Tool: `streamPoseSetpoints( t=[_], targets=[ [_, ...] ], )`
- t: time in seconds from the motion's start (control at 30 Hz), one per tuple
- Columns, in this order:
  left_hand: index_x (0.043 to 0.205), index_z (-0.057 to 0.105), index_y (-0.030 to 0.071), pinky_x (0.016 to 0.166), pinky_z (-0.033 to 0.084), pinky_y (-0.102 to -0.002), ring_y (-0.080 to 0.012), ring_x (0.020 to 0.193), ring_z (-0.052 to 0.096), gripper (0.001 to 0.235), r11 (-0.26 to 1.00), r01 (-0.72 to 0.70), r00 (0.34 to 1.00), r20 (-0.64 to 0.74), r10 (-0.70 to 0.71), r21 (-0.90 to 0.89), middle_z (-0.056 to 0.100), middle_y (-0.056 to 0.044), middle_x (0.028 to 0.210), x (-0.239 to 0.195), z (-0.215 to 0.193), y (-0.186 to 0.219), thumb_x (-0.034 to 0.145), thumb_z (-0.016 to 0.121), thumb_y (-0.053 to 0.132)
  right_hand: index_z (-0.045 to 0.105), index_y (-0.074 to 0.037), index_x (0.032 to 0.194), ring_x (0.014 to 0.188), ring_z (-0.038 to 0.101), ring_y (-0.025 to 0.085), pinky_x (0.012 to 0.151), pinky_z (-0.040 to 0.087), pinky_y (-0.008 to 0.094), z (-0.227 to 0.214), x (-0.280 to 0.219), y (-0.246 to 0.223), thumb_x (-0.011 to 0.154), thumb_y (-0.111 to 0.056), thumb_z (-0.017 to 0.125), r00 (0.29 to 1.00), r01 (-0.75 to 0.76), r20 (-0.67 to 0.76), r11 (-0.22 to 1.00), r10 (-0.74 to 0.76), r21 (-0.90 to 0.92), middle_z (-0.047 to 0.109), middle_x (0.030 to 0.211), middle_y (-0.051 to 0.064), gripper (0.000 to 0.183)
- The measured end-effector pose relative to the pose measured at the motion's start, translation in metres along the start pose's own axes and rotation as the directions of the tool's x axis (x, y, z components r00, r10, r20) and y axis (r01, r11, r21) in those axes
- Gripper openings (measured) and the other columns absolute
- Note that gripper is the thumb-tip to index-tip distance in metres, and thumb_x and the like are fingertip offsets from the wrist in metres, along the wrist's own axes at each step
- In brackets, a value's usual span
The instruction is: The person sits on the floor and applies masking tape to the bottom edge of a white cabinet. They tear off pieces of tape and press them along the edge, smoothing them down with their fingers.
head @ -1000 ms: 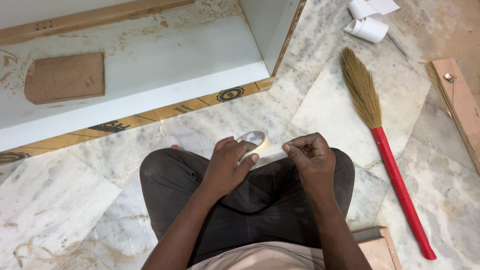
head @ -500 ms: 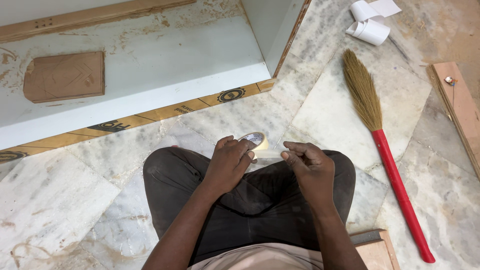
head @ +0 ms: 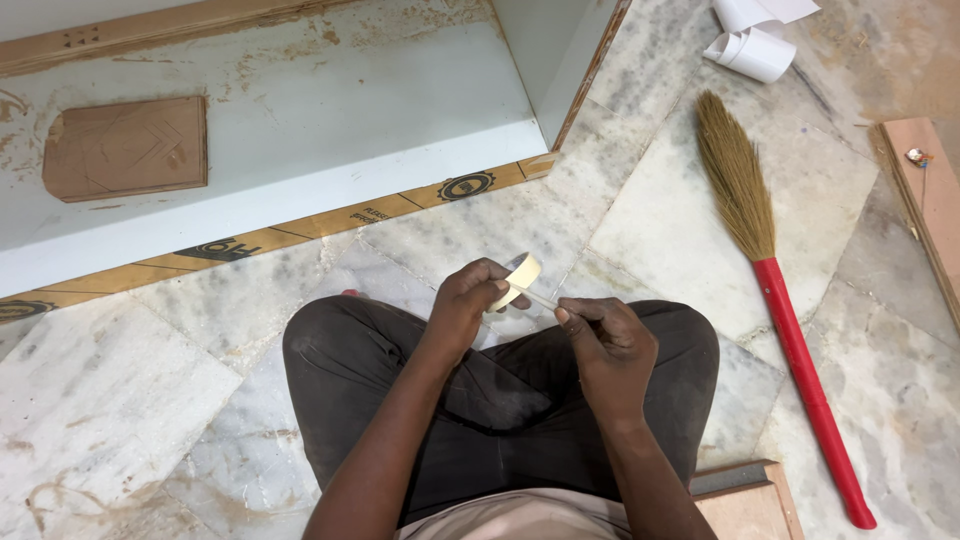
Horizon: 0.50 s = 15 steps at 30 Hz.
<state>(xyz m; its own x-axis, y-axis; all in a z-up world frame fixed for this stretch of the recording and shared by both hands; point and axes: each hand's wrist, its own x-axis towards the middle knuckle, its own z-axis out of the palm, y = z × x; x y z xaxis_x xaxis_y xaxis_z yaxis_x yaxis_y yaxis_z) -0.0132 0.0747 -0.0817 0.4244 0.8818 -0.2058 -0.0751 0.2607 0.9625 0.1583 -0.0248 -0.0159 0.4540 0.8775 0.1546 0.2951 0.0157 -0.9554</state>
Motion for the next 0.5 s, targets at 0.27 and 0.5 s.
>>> streamPoseSetpoints(
  t=[0.27, 0.5],
  targets=[
    [0.12, 0.066, 0.007, 0.079, 0.056, -0.046, -0.0311, 0.081, 0.074, 0.033, 0.693, 0.2, 0.899, -0.411, 0.152, 0.693, 0.078, -0.016, 0.089, 0.036, -0.056, -0.067, 0.094, 0.054, 0.022, 0.072, 0.002, 0.109, 0.082, 0.066, 0.013, 0.077, 0.054, 0.024, -0.053, 0.05, 0.012, 0.095, -0.007, 0.078, 0.971, -0.109, -0.186, 0.97, 0.151, 0.217, 0.072, 0.093, 0.009, 0.018],
    [0.103, 0.069, 0.004, 0.075, 0.053, -0.053, -0.038, 0.091, 0.067, 0.029, 0.243, 0.155, 0.971, -0.193, 0.144, 0.958, 0.072, -0.017, 0.093, 0.084, -0.03, -0.134, 0.086, 0.072, 0.027, 0.068, 0.002, 0.115, 0.09, 0.067, 0.015, 0.077, 0.06, 0.028, -0.034, 0.126, 0.115, 0.093, -0.002, 0.075, 0.976, -0.211, 0.022, 0.927, 0.215, 0.309, 0.068, 0.102, 0.009, 0.023]
  ],
)
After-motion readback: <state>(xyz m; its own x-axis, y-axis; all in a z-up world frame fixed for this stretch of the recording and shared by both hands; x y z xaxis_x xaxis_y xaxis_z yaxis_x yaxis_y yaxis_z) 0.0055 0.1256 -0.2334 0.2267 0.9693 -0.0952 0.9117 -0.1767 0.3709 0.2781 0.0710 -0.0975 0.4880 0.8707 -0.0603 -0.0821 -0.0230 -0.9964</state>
